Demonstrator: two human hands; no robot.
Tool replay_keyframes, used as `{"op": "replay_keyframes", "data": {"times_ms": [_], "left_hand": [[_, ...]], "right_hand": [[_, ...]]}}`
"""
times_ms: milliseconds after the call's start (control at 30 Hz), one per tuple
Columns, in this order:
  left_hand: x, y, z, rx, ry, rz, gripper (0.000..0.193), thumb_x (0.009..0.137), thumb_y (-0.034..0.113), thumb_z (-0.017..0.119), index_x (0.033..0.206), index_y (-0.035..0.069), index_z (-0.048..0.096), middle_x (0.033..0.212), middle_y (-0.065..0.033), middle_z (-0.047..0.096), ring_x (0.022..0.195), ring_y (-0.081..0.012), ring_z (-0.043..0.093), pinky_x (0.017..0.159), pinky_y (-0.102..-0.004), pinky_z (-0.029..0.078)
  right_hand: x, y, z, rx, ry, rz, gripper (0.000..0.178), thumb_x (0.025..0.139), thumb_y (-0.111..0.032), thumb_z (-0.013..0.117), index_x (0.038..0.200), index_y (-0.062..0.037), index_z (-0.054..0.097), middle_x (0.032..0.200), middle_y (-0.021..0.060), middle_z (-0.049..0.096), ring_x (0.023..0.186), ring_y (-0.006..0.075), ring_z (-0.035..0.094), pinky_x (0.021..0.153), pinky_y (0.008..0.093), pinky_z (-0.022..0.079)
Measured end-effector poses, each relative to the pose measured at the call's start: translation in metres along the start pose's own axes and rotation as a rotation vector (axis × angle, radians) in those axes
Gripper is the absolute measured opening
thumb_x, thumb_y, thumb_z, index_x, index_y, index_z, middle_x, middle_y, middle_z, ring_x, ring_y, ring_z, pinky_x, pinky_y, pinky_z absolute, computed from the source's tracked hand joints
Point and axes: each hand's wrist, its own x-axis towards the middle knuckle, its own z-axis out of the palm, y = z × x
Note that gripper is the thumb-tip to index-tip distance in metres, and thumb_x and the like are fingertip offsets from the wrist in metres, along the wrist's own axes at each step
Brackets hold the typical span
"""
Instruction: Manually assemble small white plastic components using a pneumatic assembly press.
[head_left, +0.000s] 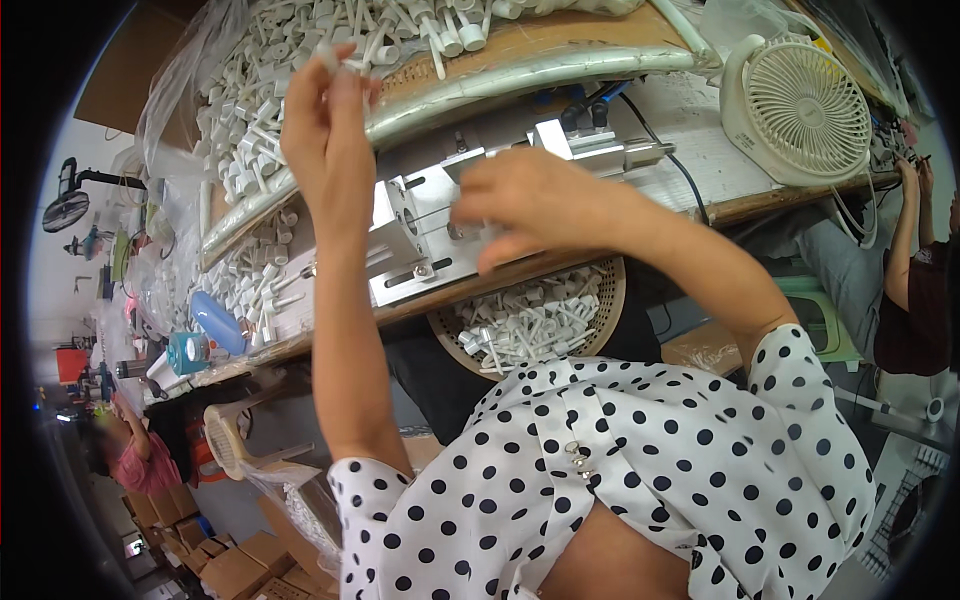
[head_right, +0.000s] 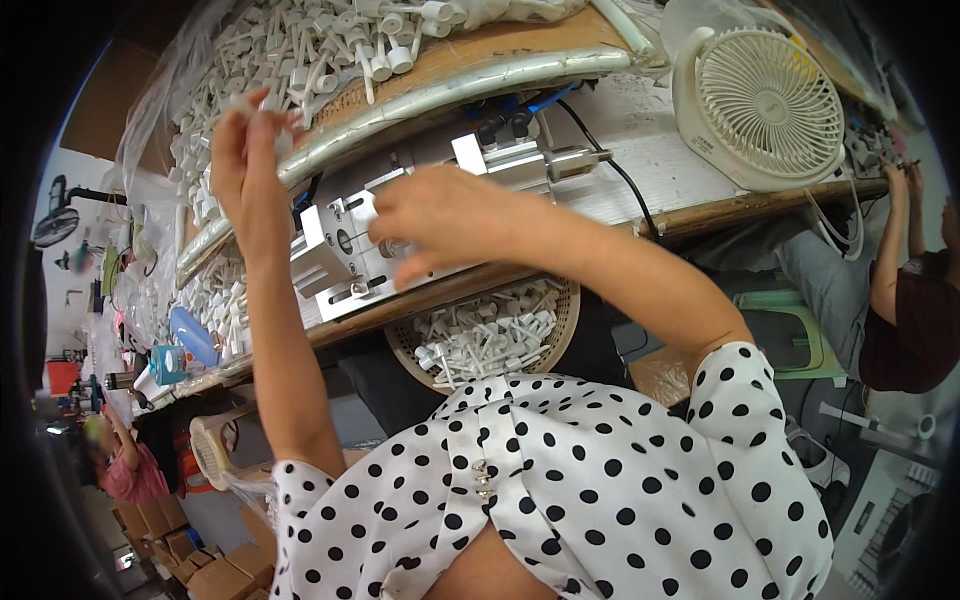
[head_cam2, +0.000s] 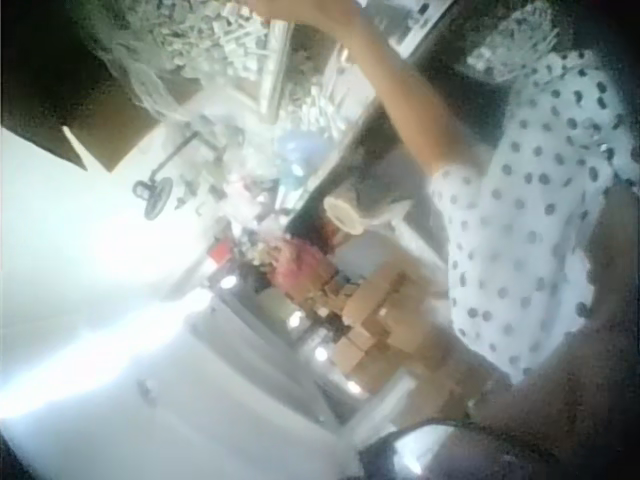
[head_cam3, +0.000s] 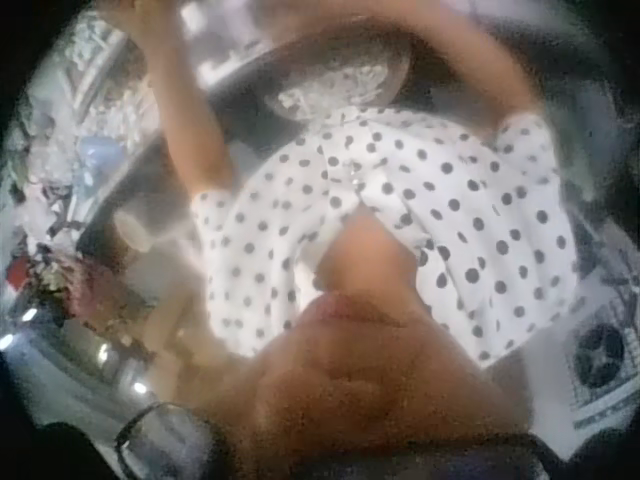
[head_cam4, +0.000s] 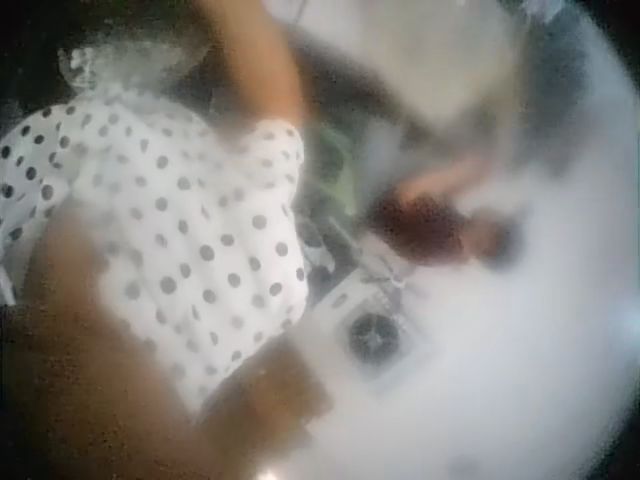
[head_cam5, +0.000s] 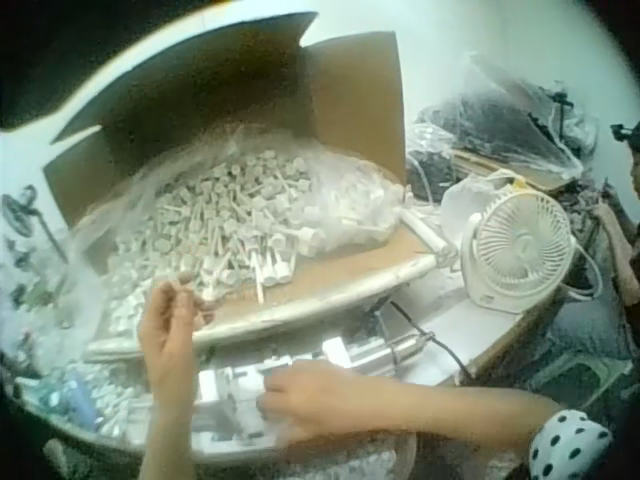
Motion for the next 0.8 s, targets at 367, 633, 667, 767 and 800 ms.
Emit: {"op": "replay_keyframes", "data": {"times_ms": [367,633,667,767,800], "left_hand": [[-0.129,0.017,0.020,0.385,-0.128,-0.035,0.020,0.073,0.005,0.066,0.092,0.001,0.061,0.101,-0.0144,0.056,0.089,-0.0283,0.056,0.072,-0.0330,0.047],[-0.129,0.013,0.037,0.513,-0.259,-0.023,0.027,0.072,0.007,0.068,0.097,-0.003,0.059,0.104,-0.0143,0.056,0.089,-0.0278,0.058,0.075,-0.0342,0.047],[-0.125,0.015,0.039,0.547,-0.282,0.030,0.029,0.072,0.007,0.068,0.096,-0.004,0.058,0.103,-0.0152,0.056,0.089,-0.0300,0.058,0.075,-0.0360,0.047],[-0.122,0.021,0.037,0.584,-0.357,0.030,0.028,0.071,0.006,0.067,0.095,-0.005,0.056,0.103,-0.0169,0.055,0.090,-0.0315,0.057,0.075,-0.0366,0.047],[-0.119,0.020,0.035,0.571,-0.392,0.015,0.026,0.073,0.006,0.066,0.096,-0.003,0.058,0.098,-0.0149,0.057,0.087,-0.0306,0.058,0.072,-0.0354,0.047]], "right_hand": [[0.056,0.116,-0.041,-0.395,0.314,0.376,0.018,0.071,-0.016,0.058,0.083,-0.0018,0.060,0.079,0.0183,0.060,0.079,0.0357,0.057,0.073,0.0437,0.045],[0.013,0.046,-0.055,-0.116,0.399,0.301,0.022,0.073,-0.022,0.060,0.082,-0.0014,0.060,0.078,0.0179,0.060,0.077,0.0333,0.058,0.069,0.0387,0.046],[0.005,0.038,-0.057,-0.035,0.404,0.316,0.020,0.073,-0.016,0.062,0.088,-0.0027,0.062,0.078,0.0133,0.061,0.072,0.0282,0.059,0.064,0.0351,0.047],[-0.015,0.020,-0.044,0.098,0.446,0.297,0.022,0.071,-0.009,0.065,0.093,-0.0031,0.063,0.079,0.0093,0.062,0.070,0.0233,0.060,0.061,0.0310,0.048],[-0.021,0.014,-0.039,0.140,0.482,0.277,0.023,0.070,-0.008,0.066,0.092,-0.0022,0.063,0.080,0.0099,0.062,0.071,0.0234,0.060,0.062,0.0306,0.048]]}}
